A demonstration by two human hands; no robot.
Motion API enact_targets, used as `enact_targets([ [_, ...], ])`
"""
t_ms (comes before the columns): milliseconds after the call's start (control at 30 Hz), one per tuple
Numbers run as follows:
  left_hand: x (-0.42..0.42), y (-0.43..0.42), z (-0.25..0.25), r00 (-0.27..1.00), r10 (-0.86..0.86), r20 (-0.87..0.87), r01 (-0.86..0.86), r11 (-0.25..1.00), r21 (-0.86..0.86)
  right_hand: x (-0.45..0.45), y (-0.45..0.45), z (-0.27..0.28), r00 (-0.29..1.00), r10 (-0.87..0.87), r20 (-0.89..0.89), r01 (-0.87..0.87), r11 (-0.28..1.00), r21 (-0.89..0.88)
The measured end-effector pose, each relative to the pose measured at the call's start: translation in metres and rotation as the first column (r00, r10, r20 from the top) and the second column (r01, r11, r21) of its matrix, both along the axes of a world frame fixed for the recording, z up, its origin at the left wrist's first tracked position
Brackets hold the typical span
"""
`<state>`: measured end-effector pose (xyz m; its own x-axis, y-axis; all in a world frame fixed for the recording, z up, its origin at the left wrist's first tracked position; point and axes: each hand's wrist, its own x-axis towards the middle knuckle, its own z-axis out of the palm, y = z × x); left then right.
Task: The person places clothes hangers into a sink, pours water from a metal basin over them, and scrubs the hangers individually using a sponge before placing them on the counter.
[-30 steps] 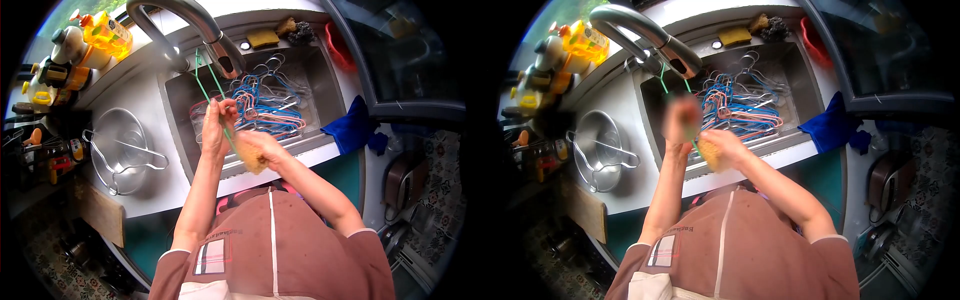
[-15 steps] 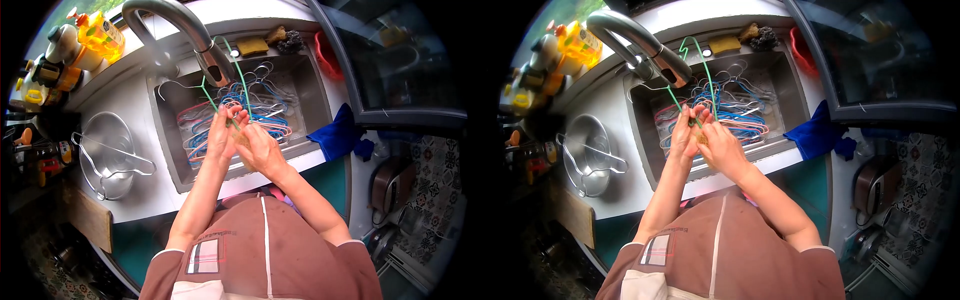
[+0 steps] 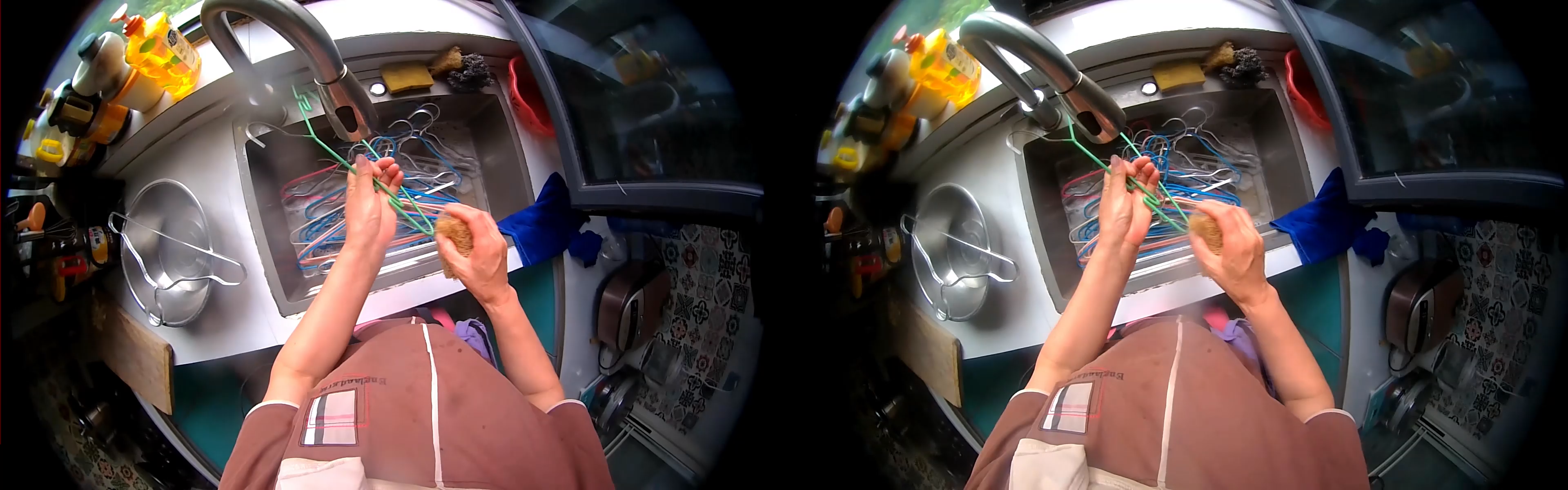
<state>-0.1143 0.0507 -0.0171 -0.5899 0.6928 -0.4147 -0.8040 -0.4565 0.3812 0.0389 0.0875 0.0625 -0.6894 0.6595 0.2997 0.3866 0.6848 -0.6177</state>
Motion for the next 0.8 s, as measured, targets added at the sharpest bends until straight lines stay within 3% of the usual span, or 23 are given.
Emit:
enact_targets([
  [100,0.015,0.007,0.001,1.000,0.003,0.001,-0.003,1.000,-0.023,-0.017,-0.006,-0.005,0.996,0.008,0.093,-0.020,0.991,0.131],
  [200,0.019,0.005,0.003,0.986,-0.134,-0.099,0.129,0.990,-0.051,-0.010,0.003,-0.023,0.942,-0.019,0.334,0.008,0.999,0.034],
  [233,0.018,0.001,0.004,0.970,-0.203,-0.131,0.196,0.978,-0.066,-0.006,0.007,-0.030,0.955,-0.026,0.296,0.028,1.000,-0.003],
  [333,0.002,-0.019,0.016,0.891,-0.433,-0.139,0.403,0.893,-0.200,0.006,0.015,-0.028,0.972,0.002,0.234,0.085,0.929,-0.360],
  [433,-0.018,-0.056,0.000,0.829,-0.367,-0.423,0.220,0.908,-0.357,0.020,0.031,-0.027,0.965,0.167,0.203,-0.009,0.793,-0.609],
  [500,-0.028,-0.079,-0.012,0.800,-0.232,-0.553,-0.110,0.849,-0.516,0.029,0.034,-0.026,0.962,0.233,0.139,-0.049,0.654,-0.755],
  [533,-0.032,-0.089,-0.028,0.837,-0.115,-0.535,-0.206,0.839,-0.503,0.031,0.035,-0.025,0.957,0.265,0.117,-0.065,0.591,-0.804],
  [600,-0.042,-0.106,-0.050,0.945,0.065,-0.319,-0.244,0.790,-0.563,0.031,0.038,-0.021,0.944,0.325,0.064,-0.097,0.456,-0.885],
  [700,-0.052,-0.120,-0.066,0.978,0.200,-0.053,-0.194,0.796,-0.574,0.034,0.044,-0.026,0.934,0.356,0.016,-0.128,0.375,-0.918],
  [800,-0.052,-0.132,-0.060,0.805,0.069,-0.589,-0.482,0.656,-0.581,0.038,0.056,-0.024,0.916,0.400,0.014,-0.126,0.322,-0.938],
])
